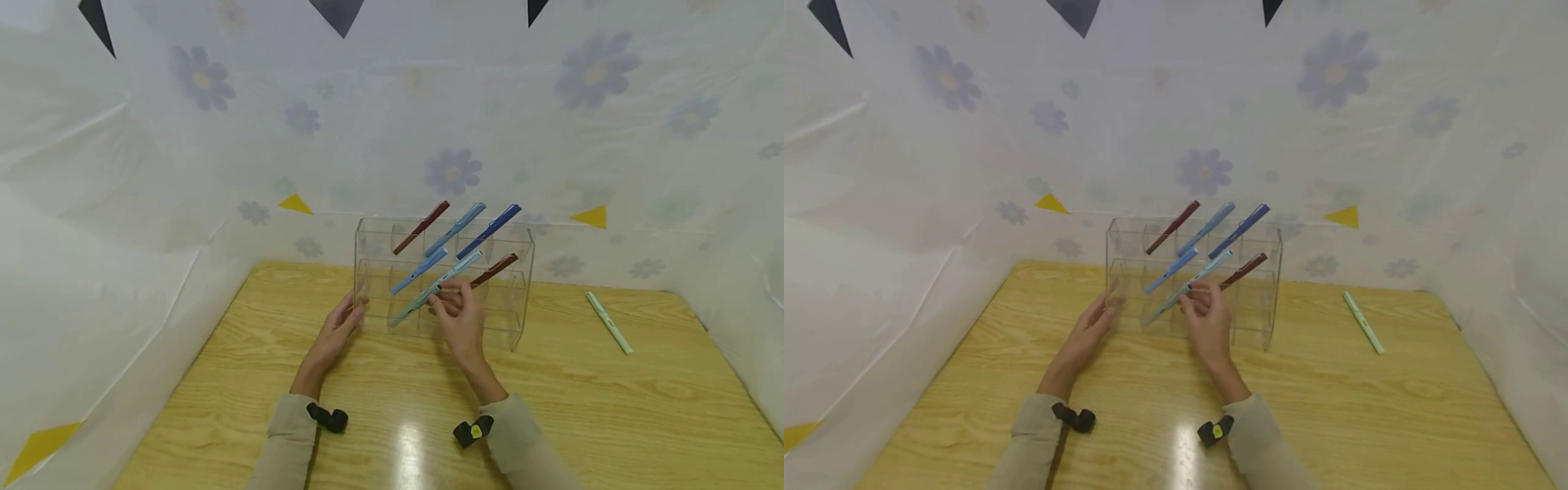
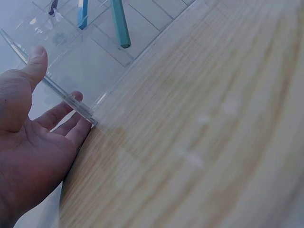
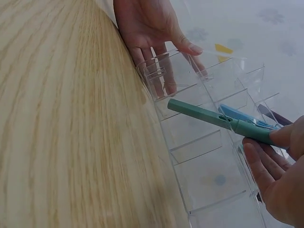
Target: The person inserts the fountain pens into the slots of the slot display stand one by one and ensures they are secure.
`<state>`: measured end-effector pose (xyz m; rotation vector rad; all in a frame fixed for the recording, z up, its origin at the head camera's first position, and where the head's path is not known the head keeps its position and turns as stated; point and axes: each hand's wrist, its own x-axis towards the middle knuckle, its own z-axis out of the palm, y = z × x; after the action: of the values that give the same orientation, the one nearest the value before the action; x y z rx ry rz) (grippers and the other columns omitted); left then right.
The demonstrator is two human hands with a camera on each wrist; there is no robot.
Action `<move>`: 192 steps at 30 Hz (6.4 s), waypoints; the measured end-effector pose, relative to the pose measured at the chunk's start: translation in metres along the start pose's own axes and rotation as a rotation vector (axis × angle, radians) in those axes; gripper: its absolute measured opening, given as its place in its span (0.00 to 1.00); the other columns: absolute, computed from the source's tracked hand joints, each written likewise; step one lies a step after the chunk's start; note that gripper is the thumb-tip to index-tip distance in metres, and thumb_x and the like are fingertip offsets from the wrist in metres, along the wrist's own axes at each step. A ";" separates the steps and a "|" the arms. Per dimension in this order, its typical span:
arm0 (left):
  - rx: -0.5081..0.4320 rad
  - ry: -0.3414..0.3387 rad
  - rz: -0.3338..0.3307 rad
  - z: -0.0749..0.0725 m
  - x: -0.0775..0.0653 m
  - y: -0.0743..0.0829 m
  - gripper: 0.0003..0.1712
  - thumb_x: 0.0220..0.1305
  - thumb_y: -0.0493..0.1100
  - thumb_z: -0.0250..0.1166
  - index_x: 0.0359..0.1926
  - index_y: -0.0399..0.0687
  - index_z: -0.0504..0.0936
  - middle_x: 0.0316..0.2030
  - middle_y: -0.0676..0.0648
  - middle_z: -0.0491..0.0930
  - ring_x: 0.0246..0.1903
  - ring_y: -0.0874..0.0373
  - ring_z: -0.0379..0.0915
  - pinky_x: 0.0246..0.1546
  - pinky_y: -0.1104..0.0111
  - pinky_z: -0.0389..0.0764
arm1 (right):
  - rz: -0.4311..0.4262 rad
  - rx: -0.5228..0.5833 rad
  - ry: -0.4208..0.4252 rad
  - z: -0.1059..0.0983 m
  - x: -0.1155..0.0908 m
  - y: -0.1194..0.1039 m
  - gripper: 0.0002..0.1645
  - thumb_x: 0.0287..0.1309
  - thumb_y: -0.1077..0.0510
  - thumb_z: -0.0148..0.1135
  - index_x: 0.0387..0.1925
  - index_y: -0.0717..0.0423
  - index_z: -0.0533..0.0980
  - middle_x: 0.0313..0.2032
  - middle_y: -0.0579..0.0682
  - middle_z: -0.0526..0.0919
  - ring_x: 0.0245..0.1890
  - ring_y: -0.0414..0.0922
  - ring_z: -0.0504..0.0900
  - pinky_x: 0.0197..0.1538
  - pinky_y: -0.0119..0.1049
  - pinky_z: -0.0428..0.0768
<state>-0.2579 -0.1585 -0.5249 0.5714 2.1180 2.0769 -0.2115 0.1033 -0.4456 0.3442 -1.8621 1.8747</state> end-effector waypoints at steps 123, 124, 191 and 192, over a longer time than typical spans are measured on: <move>0.013 -0.010 0.014 0.000 -0.001 0.001 0.31 0.83 0.45 0.50 0.82 0.53 0.55 0.73 0.33 0.63 0.75 0.39 0.54 0.67 0.38 0.59 | 0.455 -0.719 0.468 -0.264 0.010 0.048 0.30 0.67 0.50 0.66 0.66 0.57 0.76 0.58 0.58 0.80 0.58 0.53 0.75 0.52 0.30 0.69; 0.013 -0.010 0.014 0.000 -0.001 0.001 0.31 0.83 0.45 0.50 0.82 0.54 0.56 0.73 0.34 0.63 0.75 0.39 0.54 0.67 0.37 0.59 | 0.461 -0.724 0.467 -0.266 0.009 0.049 0.29 0.67 0.51 0.66 0.66 0.58 0.76 0.58 0.59 0.80 0.58 0.53 0.75 0.52 0.30 0.69; 0.010 -0.011 0.010 -0.001 -0.001 0.000 0.32 0.83 0.46 0.51 0.82 0.55 0.55 0.73 0.34 0.63 0.75 0.39 0.54 0.69 0.38 0.58 | 0.193 -0.455 0.419 -0.225 0.035 0.000 0.21 0.71 0.59 0.63 0.59 0.66 0.80 0.39 0.35 0.81 0.36 0.31 0.82 0.37 0.21 0.81; 0.010 -0.009 0.009 -0.001 -0.001 0.000 0.32 0.83 0.46 0.51 0.82 0.55 0.55 0.73 0.34 0.63 0.75 0.39 0.54 0.69 0.38 0.58 | 0.175 -0.432 0.413 -0.222 0.035 -0.002 0.20 0.71 0.61 0.63 0.60 0.67 0.80 0.41 0.37 0.81 0.37 0.31 0.83 0.38 0.22 0.81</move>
<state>-0.2575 -0.1600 -0.5248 0.5922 2.1260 2.0654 -0.2074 0.3279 -0.4368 -0.3349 -1.9722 1.4440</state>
